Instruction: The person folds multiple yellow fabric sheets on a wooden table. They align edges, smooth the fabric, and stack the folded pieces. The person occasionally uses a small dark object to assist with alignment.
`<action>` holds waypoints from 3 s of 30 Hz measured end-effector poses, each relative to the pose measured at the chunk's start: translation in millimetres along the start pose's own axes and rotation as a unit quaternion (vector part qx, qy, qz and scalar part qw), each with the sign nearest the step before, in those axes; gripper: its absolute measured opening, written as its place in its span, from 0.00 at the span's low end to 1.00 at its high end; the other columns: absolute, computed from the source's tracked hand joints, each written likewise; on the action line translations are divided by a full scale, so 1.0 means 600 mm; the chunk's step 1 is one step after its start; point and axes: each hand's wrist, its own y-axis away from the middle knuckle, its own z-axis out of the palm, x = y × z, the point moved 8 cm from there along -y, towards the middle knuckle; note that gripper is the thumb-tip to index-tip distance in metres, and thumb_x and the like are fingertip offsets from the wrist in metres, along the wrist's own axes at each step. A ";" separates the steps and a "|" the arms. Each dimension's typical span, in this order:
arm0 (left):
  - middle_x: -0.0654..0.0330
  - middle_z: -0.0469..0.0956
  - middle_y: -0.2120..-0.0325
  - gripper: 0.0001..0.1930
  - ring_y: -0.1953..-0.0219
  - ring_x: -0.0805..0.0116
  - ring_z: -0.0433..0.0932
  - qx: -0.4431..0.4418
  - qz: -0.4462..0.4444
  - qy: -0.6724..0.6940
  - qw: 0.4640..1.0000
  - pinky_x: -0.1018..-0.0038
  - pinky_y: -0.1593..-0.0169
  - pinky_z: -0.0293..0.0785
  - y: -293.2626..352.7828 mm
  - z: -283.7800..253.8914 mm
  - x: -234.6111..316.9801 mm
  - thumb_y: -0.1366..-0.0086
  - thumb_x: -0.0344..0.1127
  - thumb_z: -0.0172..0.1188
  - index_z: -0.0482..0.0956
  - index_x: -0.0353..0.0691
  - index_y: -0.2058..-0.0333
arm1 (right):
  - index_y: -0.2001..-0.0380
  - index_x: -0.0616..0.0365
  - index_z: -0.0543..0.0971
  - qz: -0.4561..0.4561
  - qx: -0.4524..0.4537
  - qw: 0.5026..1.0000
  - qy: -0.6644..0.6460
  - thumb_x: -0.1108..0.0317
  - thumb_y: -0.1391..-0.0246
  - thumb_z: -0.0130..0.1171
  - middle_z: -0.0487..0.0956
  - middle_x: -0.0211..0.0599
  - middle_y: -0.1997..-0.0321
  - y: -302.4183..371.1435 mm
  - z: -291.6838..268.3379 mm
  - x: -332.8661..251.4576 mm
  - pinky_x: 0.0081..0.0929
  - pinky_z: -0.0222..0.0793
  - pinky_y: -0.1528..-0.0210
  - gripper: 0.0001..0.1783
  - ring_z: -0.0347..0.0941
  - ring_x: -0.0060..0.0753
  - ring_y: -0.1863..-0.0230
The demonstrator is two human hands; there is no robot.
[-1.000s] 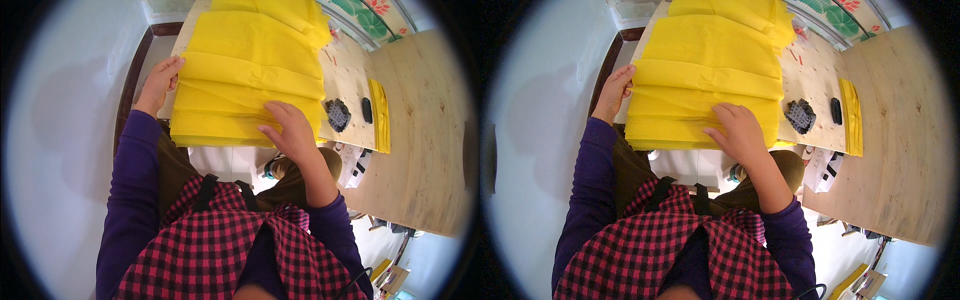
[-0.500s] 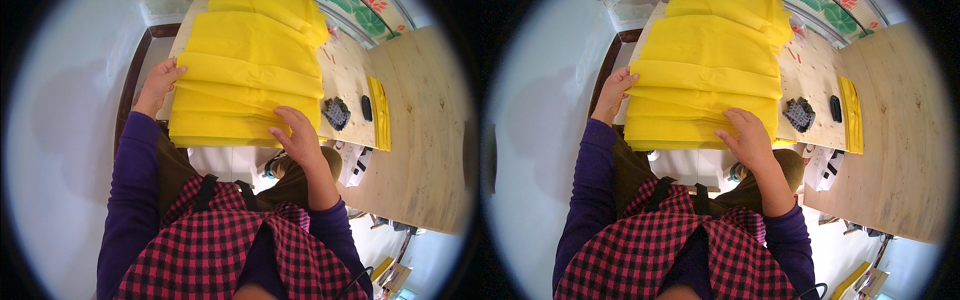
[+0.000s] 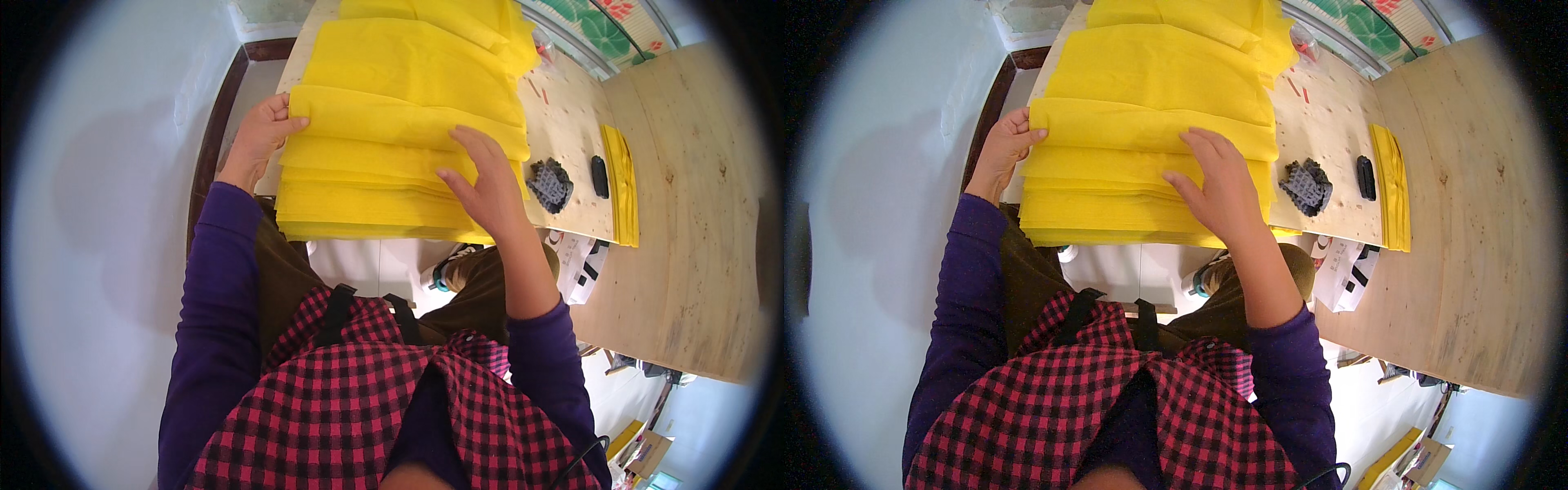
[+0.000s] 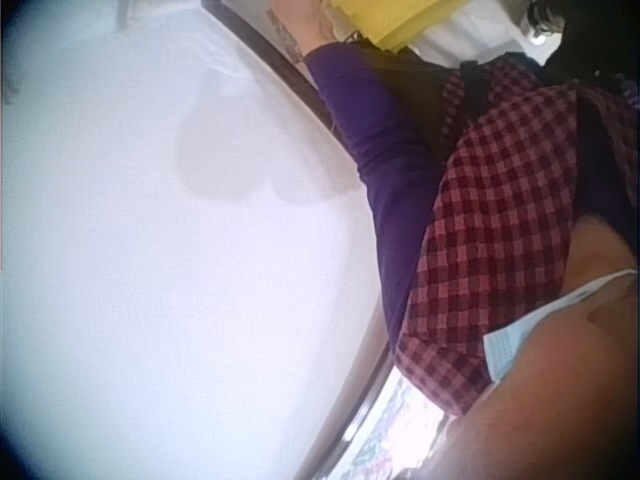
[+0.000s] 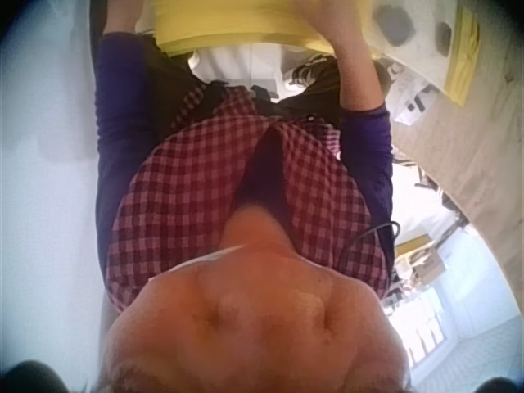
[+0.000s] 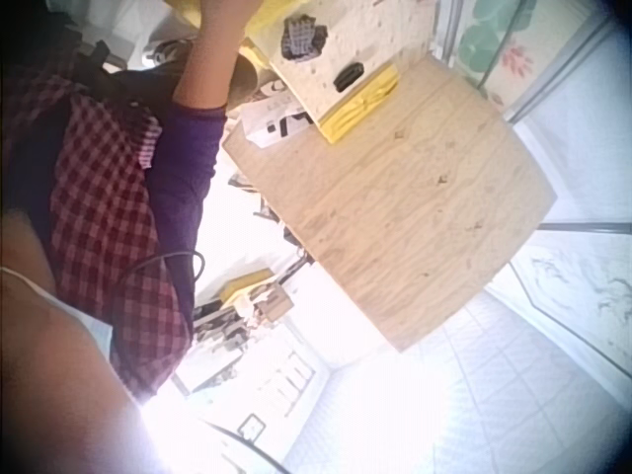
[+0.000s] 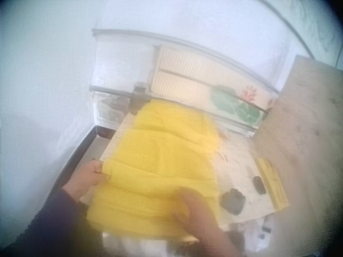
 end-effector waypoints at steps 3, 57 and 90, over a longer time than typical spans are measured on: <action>0.69 0.82 0.64 0.20 0.78 0.91 0.64 -0.009 0.007 0.005 1.000 0.90 0.78 0.51 -0.002 0.002 0.000 0.42 0.26 0.63 0.75 0.38 0.49 | 0.47 0.59 0.73 -0.026 0.007 1.000 0.007 0.55 0.50 0.65 0.72 0.49 0.44 -0.031 0.013 0.001 0.44 0.59 0.37 0.30 0.66 0.50 0.41; 0.72 0.77 0.70 0.11 0.78 0.88 0.58 0.043 0.057 -0.039 0.997 0.86 0.76 0.51 0.002 -0.031 0.001 0.40 0.26 0.60 0.80 0.37 0.57 | 0.51 0.55 0.77 0.027 -0.057 0.996 0.064 0.64 0.63 0.72 0.79 0.45 0.54 -0.023 -0.053 0.162 0.40 0.64 0.45 0.31 0.71 0.52 0.51; 0.70 0.75 0.68 0.12 0.79 0.85 0.56 0.026 0.057 0.010 0.998 0.85 0.75 0.52 -0.018 -0.054 -0.028 0.35 0.27 0.56 0.75 0.36 0.53 | 0.42 0.58 0.67 0.267 0.265 0.914 -0.151 0.69 0.62 0.73 0.76 0.43 0.52 0.160 -0.075 0.255 0.34 0.69 0.46 0.41 0.72 0.41 0.50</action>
